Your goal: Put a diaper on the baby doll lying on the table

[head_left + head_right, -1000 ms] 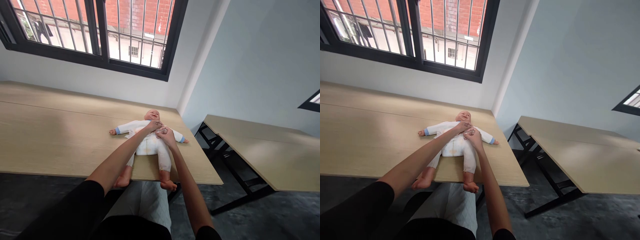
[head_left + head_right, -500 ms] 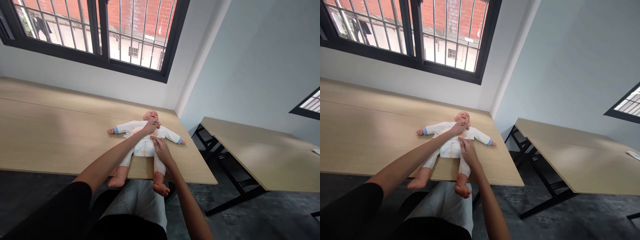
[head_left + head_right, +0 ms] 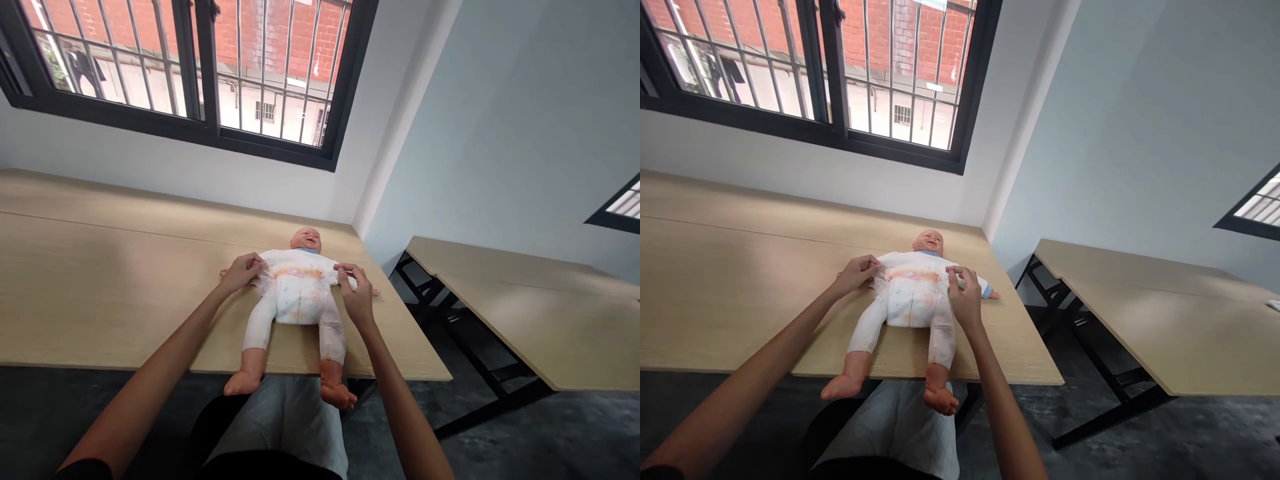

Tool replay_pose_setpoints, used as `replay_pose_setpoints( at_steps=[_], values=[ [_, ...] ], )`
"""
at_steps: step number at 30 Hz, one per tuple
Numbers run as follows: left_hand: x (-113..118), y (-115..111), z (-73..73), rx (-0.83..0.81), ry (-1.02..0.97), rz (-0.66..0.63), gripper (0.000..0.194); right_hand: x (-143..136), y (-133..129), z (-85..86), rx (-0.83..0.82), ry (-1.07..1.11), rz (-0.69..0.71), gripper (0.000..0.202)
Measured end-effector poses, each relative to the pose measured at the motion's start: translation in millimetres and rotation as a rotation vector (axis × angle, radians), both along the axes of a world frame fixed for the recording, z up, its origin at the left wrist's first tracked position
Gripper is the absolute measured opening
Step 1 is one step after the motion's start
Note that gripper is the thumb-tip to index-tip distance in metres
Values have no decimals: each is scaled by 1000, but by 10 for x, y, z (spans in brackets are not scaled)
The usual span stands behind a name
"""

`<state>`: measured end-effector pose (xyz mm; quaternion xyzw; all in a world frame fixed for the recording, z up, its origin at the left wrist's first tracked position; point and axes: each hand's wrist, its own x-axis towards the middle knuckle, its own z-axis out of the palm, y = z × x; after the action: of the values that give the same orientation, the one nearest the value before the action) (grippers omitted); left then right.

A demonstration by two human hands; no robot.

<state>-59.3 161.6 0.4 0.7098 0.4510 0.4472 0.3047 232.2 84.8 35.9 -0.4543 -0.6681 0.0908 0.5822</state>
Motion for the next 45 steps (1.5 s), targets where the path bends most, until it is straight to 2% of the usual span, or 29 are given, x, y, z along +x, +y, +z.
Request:
replay_pose_setpoints(
  at_steps=[5,9,13,16,18,21,24,29,35,39,42,45],
  values=[
    [-82,15,-145,-81,186,-150,27,-160,153,23,2,4,45,22],
    [-130,47,-220,-101,299,-148,12,-352,156,68,11,-55,166,19],
    [-197,106,-290,-119,363,-94,14,-707,81,183,12,-433,413,19],
    [-249,145,-309,-112,404,-50,17,-1004,102,205,-28,-785,478,24],
    [-289,156,-309,-115,438,-14,21,-1150,184,167,-90,-997,439,26],
    [-358,151,-311,-136,486,45,25,-1251,380,65,-259,-1189,283,24],
    [-414,135,-319,-152,502,114,21,-1257,555,-29,-353,-1216,173,30],
    [-455,121,-320,-203,500,158,19,-1285,612,-111,-395,-1243,140,40],
    [-439,61,-264,-271,429,66,25,-1329,574,-132,-435,-1278,127,48],
    [-350,-8,-168,-275,246,-17,18,-1319,580,-142,-427,-1259,133,58],
    [-273,-69,-58,-286,75,-126,10,-1313,576,-150,-419,-1217,138,67],
    [-202,-143,58,-282,-88,-238,13,-1305,567,-156,-408,-1170,149,66]
  ],
)
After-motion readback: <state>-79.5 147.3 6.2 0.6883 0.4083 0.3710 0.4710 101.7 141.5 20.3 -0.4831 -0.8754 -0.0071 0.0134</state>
